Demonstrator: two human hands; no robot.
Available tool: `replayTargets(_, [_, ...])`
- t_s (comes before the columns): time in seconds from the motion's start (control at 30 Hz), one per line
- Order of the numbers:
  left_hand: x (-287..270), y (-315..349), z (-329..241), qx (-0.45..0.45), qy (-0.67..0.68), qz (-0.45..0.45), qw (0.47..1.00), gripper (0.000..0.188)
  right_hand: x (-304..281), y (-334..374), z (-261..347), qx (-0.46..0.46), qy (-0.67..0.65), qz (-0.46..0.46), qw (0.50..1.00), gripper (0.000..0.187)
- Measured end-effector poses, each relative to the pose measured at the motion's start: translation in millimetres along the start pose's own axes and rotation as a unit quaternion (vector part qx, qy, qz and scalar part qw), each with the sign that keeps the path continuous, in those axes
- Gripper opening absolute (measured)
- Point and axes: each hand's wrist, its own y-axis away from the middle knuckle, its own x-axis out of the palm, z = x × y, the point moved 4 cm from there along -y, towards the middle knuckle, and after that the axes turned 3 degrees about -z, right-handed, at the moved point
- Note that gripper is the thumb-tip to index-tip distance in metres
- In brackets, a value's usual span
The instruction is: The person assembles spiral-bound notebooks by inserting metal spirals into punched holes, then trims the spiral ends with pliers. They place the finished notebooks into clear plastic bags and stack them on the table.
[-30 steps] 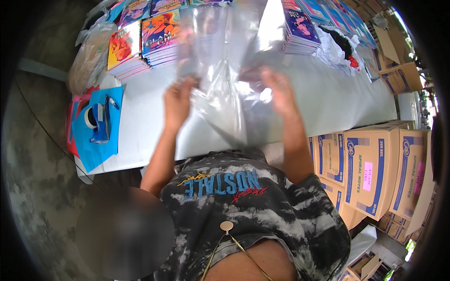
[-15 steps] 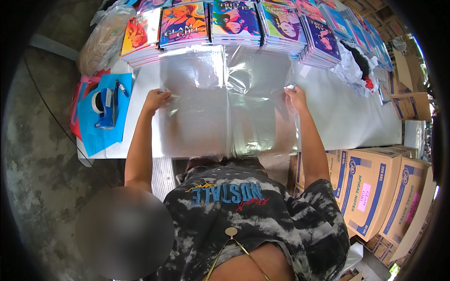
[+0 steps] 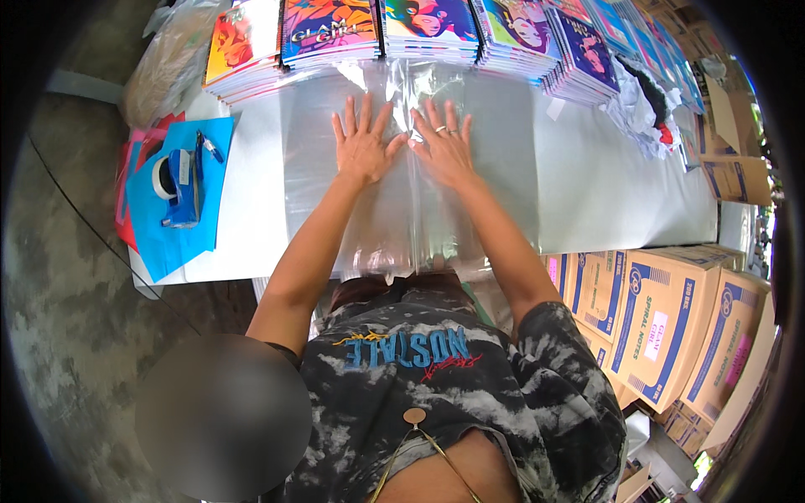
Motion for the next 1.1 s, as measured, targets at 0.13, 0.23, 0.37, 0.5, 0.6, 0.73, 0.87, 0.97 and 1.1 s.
replayTargets(0.13, [24, -9, 6, 0.001, -0.018, 0.061, 0.998, 0.073, 14, -3, -5, 0.012, 0.026, 0.051, 0.998, 0.057])
replayTargets(0.23, [17, 4, 7, 0.003, 0.035, 0.01, 0.999, 0.077, 15, 3, -8, 0.008, -0.025, 0.0, 1.0, 0.066])
replayTargets(0.37, [-60, 66, -6, 0.066, 0.112, 0.066, 0.989, 0.087, -54, 63, -9, 0.011, -0.074, -0.027, 0.997, 0.089])
replayTargets(0.5, [-76, 172, 27, 0.08, 0.085, 0.225, 0.967, 0.096, -66, 145, 10, -0.044, -0.039, 0.12, 0.991, 0.106])
replayTargets(0.6, [-62, 195, 46, 0.051, 0.025, 0.24, 0.969, 0.098, -46, 194, -12, 0.032, -0.006, 0.121, 0.992, 0.094])
replayTargets(0.73, [-53, 190, 65, 0.032, -0.039, 0.198, 0.979, 0.098, -25, 206, -25, 0.037, 0.117, 0.012, 0.992, 0.07])
replayTargets(0.87, [-55, 190, 60, 0.017, -0.023, 0.168, 0.985, 0.097, -37, 228, -57, 0.054, 0.142, -0.06, 0.986, 0.065])
replayTargets(0.97, [-57, 190, 65, 0.005, -0.03, 0.176, 0.984, 0.102, -39, 239, -76, 0.051, 0.161, -0.041, 0.985, 0.065])
replayTargets(1.1, [-53, 194, 74, -0.011, -0.086, 0.233, 0.969, 0.104, -47, 234, -65, 0.076, 0.083, -0.009, 0.994, 0.068])
